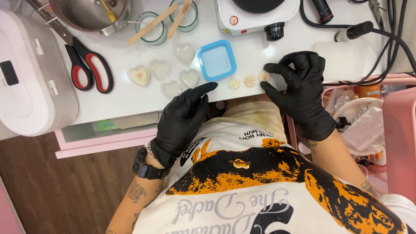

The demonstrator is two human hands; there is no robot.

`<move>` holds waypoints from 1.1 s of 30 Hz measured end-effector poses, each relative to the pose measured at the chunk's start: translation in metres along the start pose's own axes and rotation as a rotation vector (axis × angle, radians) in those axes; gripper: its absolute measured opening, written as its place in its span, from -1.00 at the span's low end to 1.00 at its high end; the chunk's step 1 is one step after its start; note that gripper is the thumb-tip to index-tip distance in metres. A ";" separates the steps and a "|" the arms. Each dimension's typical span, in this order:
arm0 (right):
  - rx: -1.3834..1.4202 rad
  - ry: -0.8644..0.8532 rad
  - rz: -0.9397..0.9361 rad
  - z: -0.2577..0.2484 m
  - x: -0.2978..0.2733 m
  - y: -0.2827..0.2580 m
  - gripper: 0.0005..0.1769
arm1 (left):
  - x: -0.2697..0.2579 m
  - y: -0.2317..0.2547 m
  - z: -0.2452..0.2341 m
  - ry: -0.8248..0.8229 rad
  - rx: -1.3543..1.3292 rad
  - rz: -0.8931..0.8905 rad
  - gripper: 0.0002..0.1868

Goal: The recorder is demolding decorative wax shapes and organizing candle-making supplies at a workspace.

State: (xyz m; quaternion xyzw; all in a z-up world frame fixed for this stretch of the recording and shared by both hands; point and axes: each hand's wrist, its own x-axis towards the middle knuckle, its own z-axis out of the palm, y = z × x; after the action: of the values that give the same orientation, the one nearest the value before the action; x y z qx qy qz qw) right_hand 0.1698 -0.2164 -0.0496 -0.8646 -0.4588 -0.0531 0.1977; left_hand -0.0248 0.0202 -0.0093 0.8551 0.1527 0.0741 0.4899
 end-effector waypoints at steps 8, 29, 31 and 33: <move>-0.011 0.053 0.105 -0.025 -0.013 0.019 -0.51 | -0.007 0.006 -0.015 -0.012 -0.158 -0.115 -0.59; 0.027 0.191 0.115 0.024 0.023 -0.017 -0.63 | -0.019 0.013 -0.026 -0.024 -0.164 -0.140 -0.55; 0.034 0.195 0.107 0.029 0.027 -0.025 -0.65 | -0.024 0.007 -0.028 -0.008 -0.131 -0.091 -0.54; 0.043 0.193 0.097 0.033 0.028 -0.030 -0.67 | -0.030 0.003 -0.030 0.008 -0.099 -0.048 -0.53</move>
State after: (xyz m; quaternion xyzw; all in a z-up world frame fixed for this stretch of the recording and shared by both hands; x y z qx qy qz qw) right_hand 0.1580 -0.1670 -0.0630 -0.8723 -0.3962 -0.1166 0.2617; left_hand -0.0614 0.0335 0.0092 0.8256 0.1716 0.0732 0.5325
